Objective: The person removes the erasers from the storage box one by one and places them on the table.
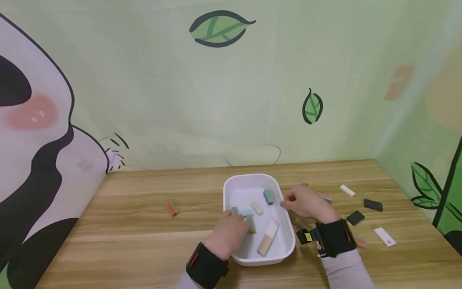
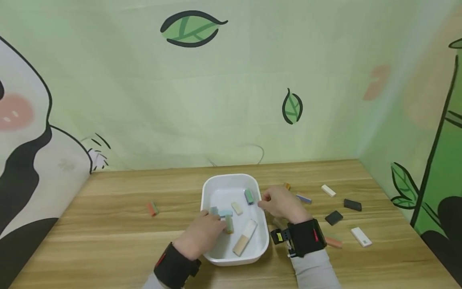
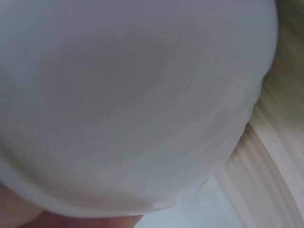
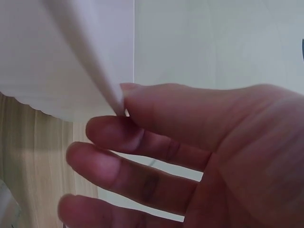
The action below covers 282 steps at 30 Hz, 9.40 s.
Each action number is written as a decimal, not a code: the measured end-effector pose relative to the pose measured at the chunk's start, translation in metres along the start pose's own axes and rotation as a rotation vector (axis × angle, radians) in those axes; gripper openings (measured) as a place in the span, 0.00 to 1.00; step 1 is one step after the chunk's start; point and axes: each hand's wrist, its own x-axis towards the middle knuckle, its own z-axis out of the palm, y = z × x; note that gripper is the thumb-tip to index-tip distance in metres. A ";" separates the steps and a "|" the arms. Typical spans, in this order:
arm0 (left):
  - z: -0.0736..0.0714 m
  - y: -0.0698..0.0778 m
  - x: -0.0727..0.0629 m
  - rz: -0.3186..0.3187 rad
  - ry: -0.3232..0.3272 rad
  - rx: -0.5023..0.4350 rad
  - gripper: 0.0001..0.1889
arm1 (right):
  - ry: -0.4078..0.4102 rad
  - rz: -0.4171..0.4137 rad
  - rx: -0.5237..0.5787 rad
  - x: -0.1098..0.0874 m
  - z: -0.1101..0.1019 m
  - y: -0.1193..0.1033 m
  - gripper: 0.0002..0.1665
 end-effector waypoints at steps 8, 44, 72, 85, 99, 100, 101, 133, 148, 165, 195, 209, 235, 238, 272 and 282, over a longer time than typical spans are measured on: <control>0.004 -0.003 0.003 0.004 0.005 -0.020 0.10 | -0.004 -0.002 0.019 0.001 -0.001 0.002 0.18; 0.004 -0.158 -0.068 -0.462 0.118 -0.678 0.11 | 0.023 -0.003 -0.049 -0.005 0.003 -0.006 0.20; 0.045 -0.199 -0.085 -0.597 0.049 -0.667 0.10 | 0.024 0.011 -0.034 -0.004 0.001 -0.006 0.21; 0.012 -0.192 -0.084 -0.672 -0.007 -0.661 0.25 | 0.028 0.012 -0.038 -0.002 0.000 -0.005 0.20; -0.025 -0.136 -0.055 -0.500 0.210 -0.629 0.19 | 0.023 0.061 -0.031 -0.002 0.002 -0.006 0.19; -0.025 -0.129 -0.051 -0.475 0.217 -0.646 0.17 | 0.022 0.062 -0.031 -0.002 0.002 -0.006 0.19; -0.025 -0.123 -0.046 -0.450 0.232 -0.650 0.16 | 0.019 0.064 -0.032 -0.002 0.002 -0.006 0.19; 0.019 -0.020 0.018 -0.172 0.242 -0.157 0.11 | 0.020 0.046 -0.042 -0.001 0.001 -0.005 0.20; 0.019 -0.018 0.018 -0.144 0.216 -0.117 0.03 | 0.024 0.068 -0.055 -0.003 0.002 -0.007 0.19; 0.020 -0.022 0.020 -0.101 0.237 -0.268 0.07 | 0.010 0.073 -0.086 -0.003 0.003 -0.008 0.17; 0.030 -0.180 -0.053 -0.471 0.341 -0.616 0.23 | -0.016 0.080 -0.010 -0.004 0.002 -0.002 0.21; 0.054 -0.243 -0.114 -0.749 0.149 -0.723 0.33 | -0.018 0.080 -0.001 -0.004 0.001 0.000 0.19; 0.068 -0.254 -0.157 -1.092 0.087 -0.723 0.28 | -0.006 0.057 0.011 -0.003 0.000 0.001 0.08; 0.068 -0.255 -0.158 -1.089 0.080 -0.712 0.29 | -0.010 0.064 0.010 -0.003 0.000 0.001 0.08; -0.014 -0.156 -0.067 -0.543 0.299 -0.407 0.24 | -0.003 0.030 0.011 -0.003 0.000 -0.001 0.07; -0.010 -0.068 -0.009 -0.166 0.397 -0.359 0.16 | -0.009 0.056 0.011 0.000 0.003 -0.001 0.08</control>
